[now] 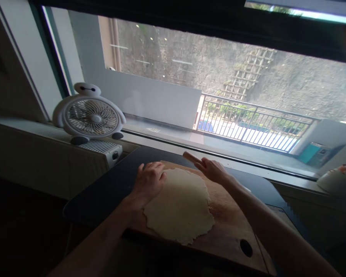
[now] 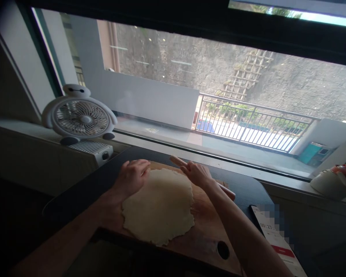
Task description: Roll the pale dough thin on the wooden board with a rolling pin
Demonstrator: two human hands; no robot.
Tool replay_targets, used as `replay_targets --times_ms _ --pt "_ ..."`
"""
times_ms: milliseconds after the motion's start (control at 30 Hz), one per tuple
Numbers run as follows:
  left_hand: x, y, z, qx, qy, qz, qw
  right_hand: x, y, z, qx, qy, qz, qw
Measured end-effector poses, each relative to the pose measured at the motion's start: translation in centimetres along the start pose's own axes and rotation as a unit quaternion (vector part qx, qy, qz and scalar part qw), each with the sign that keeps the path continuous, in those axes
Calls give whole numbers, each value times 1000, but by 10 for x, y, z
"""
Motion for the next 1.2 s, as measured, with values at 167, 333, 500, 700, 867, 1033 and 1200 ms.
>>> replay_targets --times_ms 167,333,500,700,867,1033,1200 --pt "-53 11 -37 47 -82 -21 995 34 18 -32 89 -49 -17 995" --pt "-98 42 -93 42 -174 -48 983 31 15 -49 105 -67 13 992" --pt "-107 76 -140 20 -281 -106 954 21 23 -57 157 -88 24 983" --pt "-88 71 -149 4 -327 -139 935 30 14 -55 142 -98 23 985" --pt "-86 68 -146 -6 -324 -160 932 32 11 -59 127 -80 28 988" --pt "-94 80 -151 -12 -354 -162 921 20 26 -59 133 -98 -4 986" --pt "-81 56 -125 61 -314 -127 939 55 23 -35 75 -123 63 988"
Point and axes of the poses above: each hand's wrist, its own x-axis away from the middle knuckle, its own z-axis out of the back of the hand, y = z × x, the point moved 8 cm from there along -x, towards the middle knuckle, and after that the axes turned 4 degrees about y, right-handed, at the moved point
